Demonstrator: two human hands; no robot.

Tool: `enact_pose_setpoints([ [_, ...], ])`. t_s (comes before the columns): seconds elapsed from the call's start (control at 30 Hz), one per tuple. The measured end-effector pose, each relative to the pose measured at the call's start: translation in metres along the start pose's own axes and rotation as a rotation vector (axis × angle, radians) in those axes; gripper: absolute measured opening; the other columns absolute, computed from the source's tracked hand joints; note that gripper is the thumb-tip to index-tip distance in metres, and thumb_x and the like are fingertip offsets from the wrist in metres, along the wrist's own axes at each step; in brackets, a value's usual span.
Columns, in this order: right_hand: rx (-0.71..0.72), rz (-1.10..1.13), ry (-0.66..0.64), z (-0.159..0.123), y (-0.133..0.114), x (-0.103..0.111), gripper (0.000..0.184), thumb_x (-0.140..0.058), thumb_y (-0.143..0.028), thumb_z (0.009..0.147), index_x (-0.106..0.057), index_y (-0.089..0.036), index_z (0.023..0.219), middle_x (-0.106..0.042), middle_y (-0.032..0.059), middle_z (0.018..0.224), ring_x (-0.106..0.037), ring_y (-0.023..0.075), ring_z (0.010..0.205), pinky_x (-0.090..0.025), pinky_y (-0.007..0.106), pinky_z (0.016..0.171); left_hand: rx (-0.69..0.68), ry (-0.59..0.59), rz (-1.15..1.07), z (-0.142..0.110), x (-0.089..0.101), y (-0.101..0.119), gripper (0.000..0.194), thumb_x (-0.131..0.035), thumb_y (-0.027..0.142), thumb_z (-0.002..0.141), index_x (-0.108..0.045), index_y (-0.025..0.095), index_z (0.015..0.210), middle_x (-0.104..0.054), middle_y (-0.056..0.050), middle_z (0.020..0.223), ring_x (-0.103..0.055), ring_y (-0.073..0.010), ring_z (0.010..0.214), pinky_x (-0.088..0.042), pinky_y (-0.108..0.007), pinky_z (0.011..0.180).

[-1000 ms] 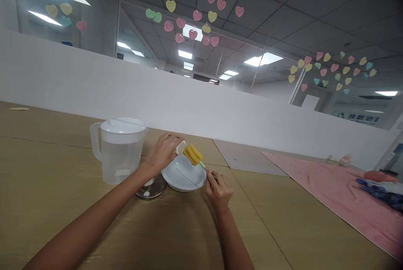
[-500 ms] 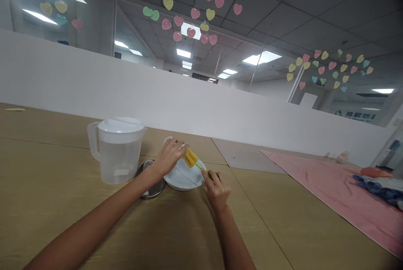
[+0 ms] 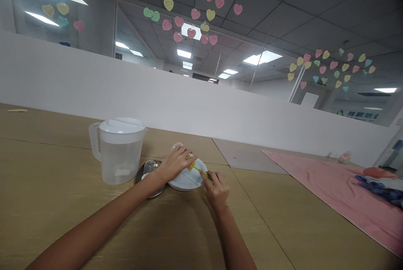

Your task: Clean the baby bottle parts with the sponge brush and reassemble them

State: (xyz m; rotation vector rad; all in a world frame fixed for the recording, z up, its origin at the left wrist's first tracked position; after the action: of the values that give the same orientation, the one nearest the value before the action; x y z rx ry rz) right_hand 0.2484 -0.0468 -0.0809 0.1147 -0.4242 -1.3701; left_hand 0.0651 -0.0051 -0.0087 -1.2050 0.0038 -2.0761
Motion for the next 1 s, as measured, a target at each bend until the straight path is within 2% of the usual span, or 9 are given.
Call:
enact_pose_setpoints([
  [0.1, 0.016, 0.03, -0.019, 0.0, -0.002, -0.002, 0.035, -0.042, -0.01, 0.087, -0.071, -0.029, 0.094, -0.065, 0.0034, 0.076, -0.053, 0.0118, 0.071, -0.038, 0.024, 0.067, -0.065, -0.031, -0.024, 0.001, -0.004, 0.007, 0.029, -0.049, 0.013, 0.088, -0.054, 0.021, 0.115, -0.06, -0.009, 0.107, -0.052, -0.0221, 0.094, -0.036, -0.034, 0.081],
  [0.17, 0.004, 0.028, -0.024, 0.001, -0.002, -0.002, 0.035, -0.041, -0.011, 0.087, -0.071, -0.028, 0.095, -0.065, 0.0038, 0.077, -0.053, 0.0117, 0.071, -0.038, 0.024, 0.066, -0.048, -0.027, -0.017, 0.002, -0.003, 0.007, 0.028, -0.049, 0.012, 0.087, -0.055, 0.021, 0.113, -0.06, -0.008, 0.106, -0.052, -0.0223, 0.094, -0.036, -0.034, 0.08],
  [0.4, -0.016, 0.005, 0.048, 0.005, 0.0, -0.003, 0.031, -0.048, -0.008, 0.083, -0.07, -0.025, 0.097, -0.064, 0.0025, 0.074, -0.05, 0.0115, 0.067, -0.034, 0.024, 0.062, 0.186, 0.064, 0.127, -0.001, 0.002, -0.022, 0.025, -0.051, 0.014, 0.088, -0.06, 0.025, 0.108, -0.06, -0.007, 0.109, -0.052, -0.0234, 0.099, -0.034, -0.036, 0.083],
  [0.6, -0.028, 0.001, 0.012, 0.0, 0.0, -0.007, 0.033, -0.047, -0.007, 0.081, -0.069, -0.026, 0.097, -0.064, 0.0019, 0.074, -0.047, 0.0125, 0.065, -0.033, 0.025, 0.06, 0.138, 0.041, 0.188, -0.004, -0.01, -0.033, 0.024, -0.051, 0.013, 0.088, -0.061, 0.023, 0.107, -0.062, -0.007, 0.107, -0.054, -0.0239, 0.098, -0.035, -0.038, 0.085],
  [0.7, -0.064, -0.015, 0.003, -0.005, 0.007, -0.008, 0.033, -0.047, -0.007, 0.082, -0.069, -0.025, 0.097, -0.065, 0.0021, 0.075, -0.049, 0.0131, 0.067, -0.033, 0.025, 0.062, 0.215, 0.047, 0.197, -0.006, -0.004, -0.043, 0.027, -0.051, 0.009, 0.085, -0.063, 0.02, 0.107, -0.063, -0.01, 0.107, -0.054, -0.0259, 0.098, -0.036, -0.041, 0.087],
  [0.8, -0.231, -0.089, -0.009, -0.012, 0.018, -0.011, 0.032, -0.045, -0.009, 0.083, -0.069, -0.024, 0.099, -0.065, 0.0029, 0.075, -0.051, 0.0137, 0.068, -0.034, 0.025, 0.062, 0.362, 0.134, 0.107, -0.008, 0.014, -0.052, 0.034, -0.058, 0.011, 0.08, -0.06, 0.02, 0.113, -0.062, -0.012, 0.11, -0.053, -0.0283, 0.101, -0.038, -0.042, 0.087],
  [0.83, -0.318, -0.124, -0.041, -0.014, 0.021, -0.012, 0.031, -0.045, -0.011, 0.084, -0.069, -0.023, 0.099, -0.066, 0.0035, 0.076, -0.052, 0.0144, 0.069, -0.035, 0.025, 0.062, 0.413, 0.178, 0.022, -0.008, 0.021, -0.051, 0.038, -0.062, 0.016, 0.078, -0.059, 0.02, 0.116, -0.061, -0.011, 0.111, -0.052, -0.0286, 0.102, -0.039, -0.042, 0.087],
  [0.9, -0.518, -0.175, -0.199, -0.018, 0.026, -0.015, 0.03, -0.045, -0.013, 0.084, -0.069, -0.021, 0.101, -0.067, 0.0055, 0.079, -0.055, 0.0166, 0.071, -0.035, 0.026, 0.06, 0.496, 0.25, -0.236, -0.009, 0.034, -0.04, 0.049, -0.069, 0.035, 0.073, -0.057, 0.02, 0.118, -0.061, -0.009, 0.109, -0.053, -0.0276, 0.101, -0.042, -0.038, 0.086],
  [1.0, -0.779, -0.178, -0.605, -0.021, 0.027, -0.018, 0.031, -0.044, -0.016, 0.084, -0.067, -0.02, 0.104, -0.067, 0.0089, 0.091, -0.06, 0.0203, 0.078, -0.036, 0.027, 0.057, 0.504, 0.221, -0.662, -0.016, 0.045, -0.005, 0.05, -0.067, 0.05, 0.072, -0.06, 0.021, 0.111, -0.064, -0.005, 0.106, -0.058, -0.0228, 0.095, -0.045, -0.032, 0.083],
])
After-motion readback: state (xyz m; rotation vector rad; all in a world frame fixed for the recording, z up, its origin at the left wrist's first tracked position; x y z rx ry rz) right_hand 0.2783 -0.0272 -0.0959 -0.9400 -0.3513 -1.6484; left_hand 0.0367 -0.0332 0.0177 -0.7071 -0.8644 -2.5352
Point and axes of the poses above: each hand's wrist, its own z-axis towards the middle knuckle, its own x-axis out of the back of the hand, y = z × x, the point moved 1 cm from there along z, towards the middle knuckle
